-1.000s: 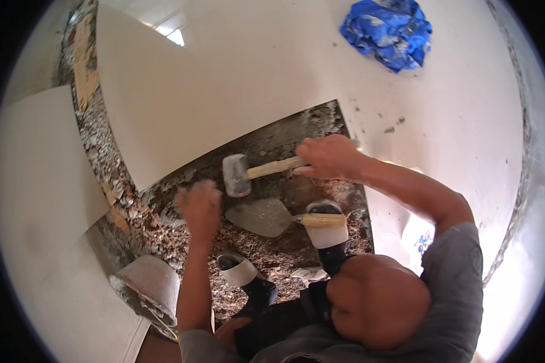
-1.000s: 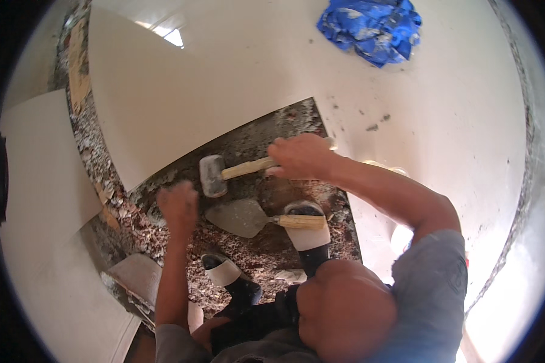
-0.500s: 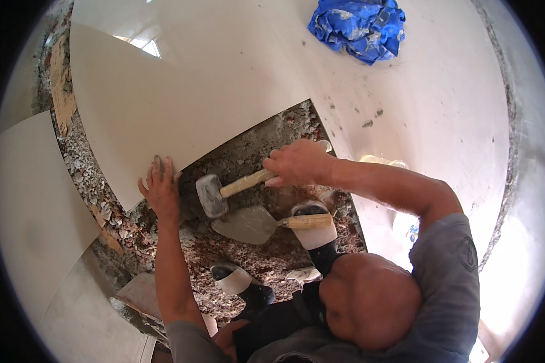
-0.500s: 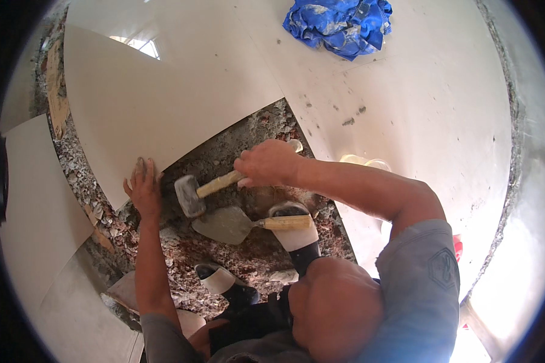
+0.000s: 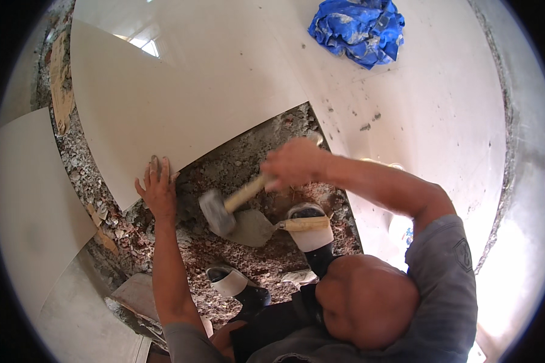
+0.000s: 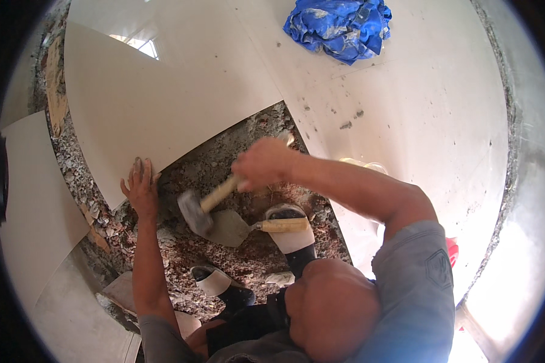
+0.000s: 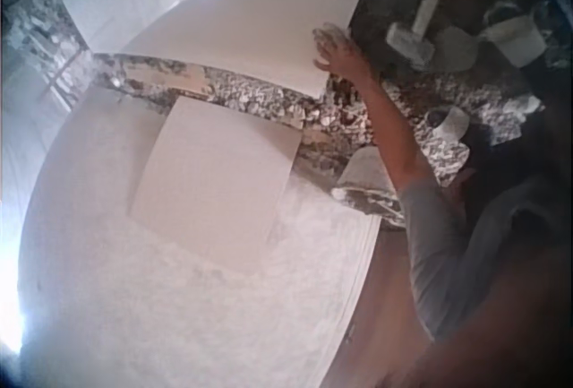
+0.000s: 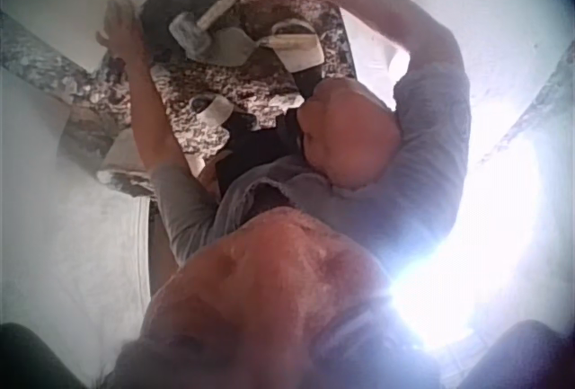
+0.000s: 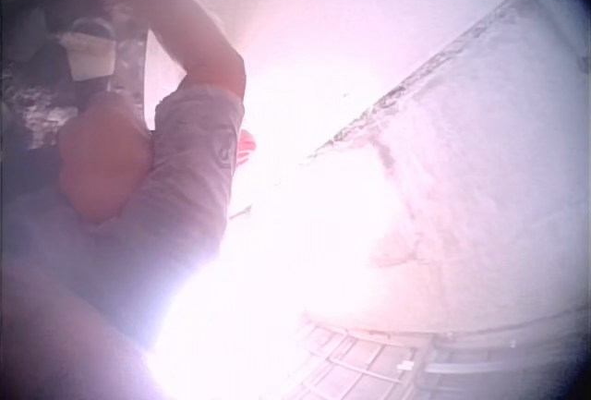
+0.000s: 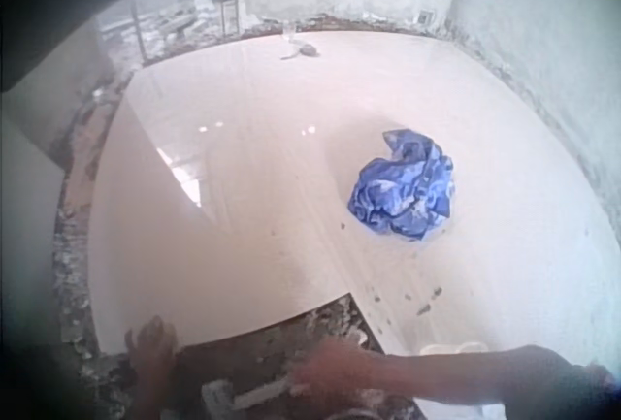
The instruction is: The person scoops adhesive from a bucket and spreads it on the floor with a trowel, then places a large white tile onto the adhesive and taps it with a rubber mallet to level and secure it.
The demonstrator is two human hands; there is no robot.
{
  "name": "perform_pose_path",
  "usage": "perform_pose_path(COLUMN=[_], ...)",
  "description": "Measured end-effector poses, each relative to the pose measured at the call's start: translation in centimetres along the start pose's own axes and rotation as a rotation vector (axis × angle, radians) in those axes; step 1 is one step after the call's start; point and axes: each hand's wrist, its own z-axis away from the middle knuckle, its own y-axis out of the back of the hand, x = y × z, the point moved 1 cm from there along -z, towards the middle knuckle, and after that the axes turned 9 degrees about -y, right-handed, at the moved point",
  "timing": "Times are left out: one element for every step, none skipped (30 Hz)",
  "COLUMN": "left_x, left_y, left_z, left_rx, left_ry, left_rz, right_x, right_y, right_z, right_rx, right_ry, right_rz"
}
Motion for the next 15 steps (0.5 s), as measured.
perform_pose_path(left_x=[0.0,0.0,0.0,0.0,0.0,-0.1,-0.1,-0.1,-0.1,-0.1,-0.1,-0.1,0.0,0.0,0.0], left_y=[0.0,0.0,-0.1,-0.1,-0.1,-0.1,-0.1,-0.1,-0.1,-0.1,-0.1,-0.2,-0.2,-0.2,-0.2], left_z=[0.0,0.0,0.0,0.0,0.0,0.0,0.0,-0.1,-0.1,-0.1,-0.1,-0.1,0.0,0.0,0.1], left_rx=[0.003,0.005,0.003,0.004,0.007,0.012,0.012,0.017,0.018,0.017,0.009,-0.010,0.002,0.005,-0.004], left_ry=[-0.012,-0.013,-0.006,-0.018,-0.014,-0.010,-0.015,-0.016,-0.003,-0.011,-0.010,0.004,-0.006,-0.005,0.000], left_rz=[-0.013,-0.014,-0.010,-0.017,-0.021,-0.027,-0.016,-0.008,0.022,-0.005,-0.007,0.004,-0.005,-0.006,-0.003], right_x=[0.2,0.1,0.2,0.1,0.0,0.0,-0.1,0.1,0.2,0.5,0.7,0.8,1.0,0.8,0.5], right_y=[0.2,0.2,0.3,0.1,-0.1,-0.3,-0.5,-0.6,-0.7,-0.7,-0.6,-0.5,-0.3,-0.2,-0.3], right_z=[-0.1,0.0,-0.2,-0.2,-0.3,-0.4,-0.4,-0.6,-0.7,-0.8,-0.9,-0.9,-0.8,-0.6,-0.4], right_rx=[0.024,0.119,0.111,0.171,0.149,0.204,0.170,0.063,0.059,-0.021,-0.020,-0.034,0.035,0.168,0.106], right_ry=[-0.063,-0.165,-0.120,-0.116,-0.120,-0.063,-0.027,0.047,0.008,0.003,0.020,-0.061,-0.118,-0.220,-0.146], right_rz=[-0.010,0.013,-0.040,-0.066,-0.076,-0.066,-0.063,-0.081,-0.048,-0.037,-0.042,-0.034,-0.034,0.007,-0.053])
